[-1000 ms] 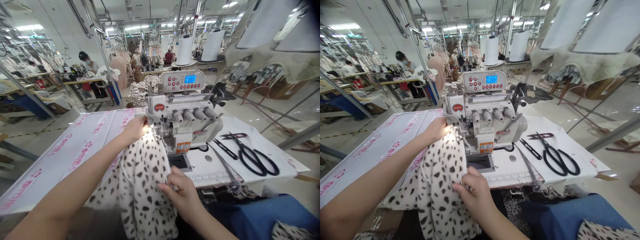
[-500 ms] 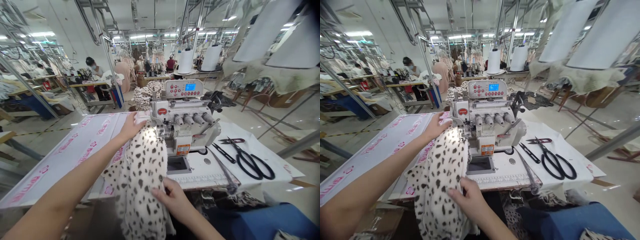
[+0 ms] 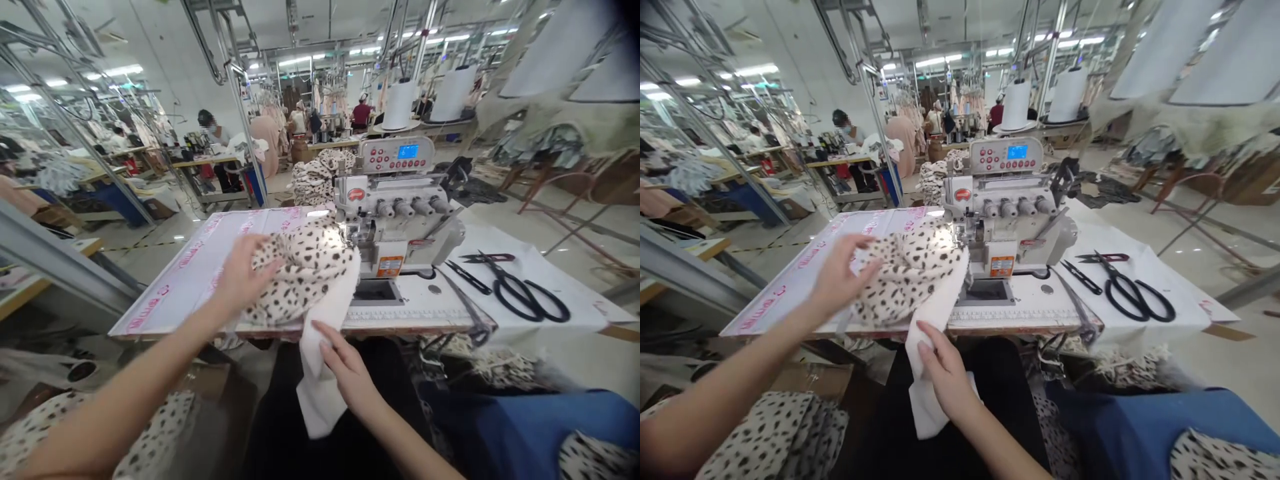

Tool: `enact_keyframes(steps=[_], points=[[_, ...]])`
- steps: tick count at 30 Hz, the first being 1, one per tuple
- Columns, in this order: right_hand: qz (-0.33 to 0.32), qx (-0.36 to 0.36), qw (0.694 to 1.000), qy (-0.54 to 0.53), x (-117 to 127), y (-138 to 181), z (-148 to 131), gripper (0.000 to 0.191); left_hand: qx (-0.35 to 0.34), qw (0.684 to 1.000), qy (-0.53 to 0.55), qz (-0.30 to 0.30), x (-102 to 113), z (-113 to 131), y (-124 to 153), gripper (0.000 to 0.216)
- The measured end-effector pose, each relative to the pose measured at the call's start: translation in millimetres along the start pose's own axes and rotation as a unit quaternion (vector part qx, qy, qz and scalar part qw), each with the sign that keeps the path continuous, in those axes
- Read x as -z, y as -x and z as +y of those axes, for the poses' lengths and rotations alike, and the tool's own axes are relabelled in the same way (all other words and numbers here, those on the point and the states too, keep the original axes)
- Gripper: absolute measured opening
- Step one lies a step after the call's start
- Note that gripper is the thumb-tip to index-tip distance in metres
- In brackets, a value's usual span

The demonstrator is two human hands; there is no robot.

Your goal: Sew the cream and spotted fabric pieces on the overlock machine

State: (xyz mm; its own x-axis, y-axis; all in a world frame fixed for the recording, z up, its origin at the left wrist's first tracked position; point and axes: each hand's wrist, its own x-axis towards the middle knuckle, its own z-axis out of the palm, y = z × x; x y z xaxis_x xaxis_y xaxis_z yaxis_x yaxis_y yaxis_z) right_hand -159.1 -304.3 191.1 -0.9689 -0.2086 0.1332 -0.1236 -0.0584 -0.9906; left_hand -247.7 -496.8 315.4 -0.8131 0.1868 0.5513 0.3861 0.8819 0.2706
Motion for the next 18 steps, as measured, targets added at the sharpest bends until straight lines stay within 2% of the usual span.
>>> enact_keyframes(steps=[2,3,4,6,7,9,11,13,16,18], points=[[0.012,0.008,0.999,0.043,0.7,9.7,7.3,0.031,-0.096,0.995,0.023,-0.032,-19.5,24.6,50.5,0.051],[0.030,0.008,0.998,0.059,1.6,13.5,10.0,0.027,-0.118,0.993,0.008,-0.024,-31.3,30.4,75.0,0.053],[0.052,0.001,0.996,0.070,2.5,16.4,12.3,0.024,-0.122,0.992,-0.011,0.012,-43.1,31.1,95.8,0.052],[0.109,-0.015,0.992,0.060,3.4,19.9,16.2,0.025,-0.082,0.994,-0.046,0.060,-63.7,19.4,121.3,0.051],[0.135,-0.017,0.990,0.038,3.3,20.8,18.1,0.033,-0.051,0.994,-0.058,0.073,-71.1,9.2,125.9,0.049],[0.173,-0.011,0.984,-0.032,2.8,22.1,21.7,0.060,0.000,0.997,-0.057,0.055,-77.7,-13.3,124.1,0.043],[0.176,-0.013,0.980,-0.091,2.7,24.1,23.8,0.075,0.024,0.999,-0.025,0.014,-72.3,-30.4,115.8,0.036],[0.136,-0.044,0.983,-0.112,2.6,28.3,22.1,0.065,0.038,0.999,0.011,-0.010,-56.4,-34.9,108.8,0.032],[0.072,-0.086,0.986,-0.123,-0.8,39.8,9.8,0.041,0.077,0.994,0.072,-0.005,-21.6,-15.3,106.0,0.031],[0.055,-0.079,0.985,-0.140,-6.0,49.2,-2.5,0.040,0.051,0.991,0.113,-0.048,0.7,7.6,108.9,0.034]])
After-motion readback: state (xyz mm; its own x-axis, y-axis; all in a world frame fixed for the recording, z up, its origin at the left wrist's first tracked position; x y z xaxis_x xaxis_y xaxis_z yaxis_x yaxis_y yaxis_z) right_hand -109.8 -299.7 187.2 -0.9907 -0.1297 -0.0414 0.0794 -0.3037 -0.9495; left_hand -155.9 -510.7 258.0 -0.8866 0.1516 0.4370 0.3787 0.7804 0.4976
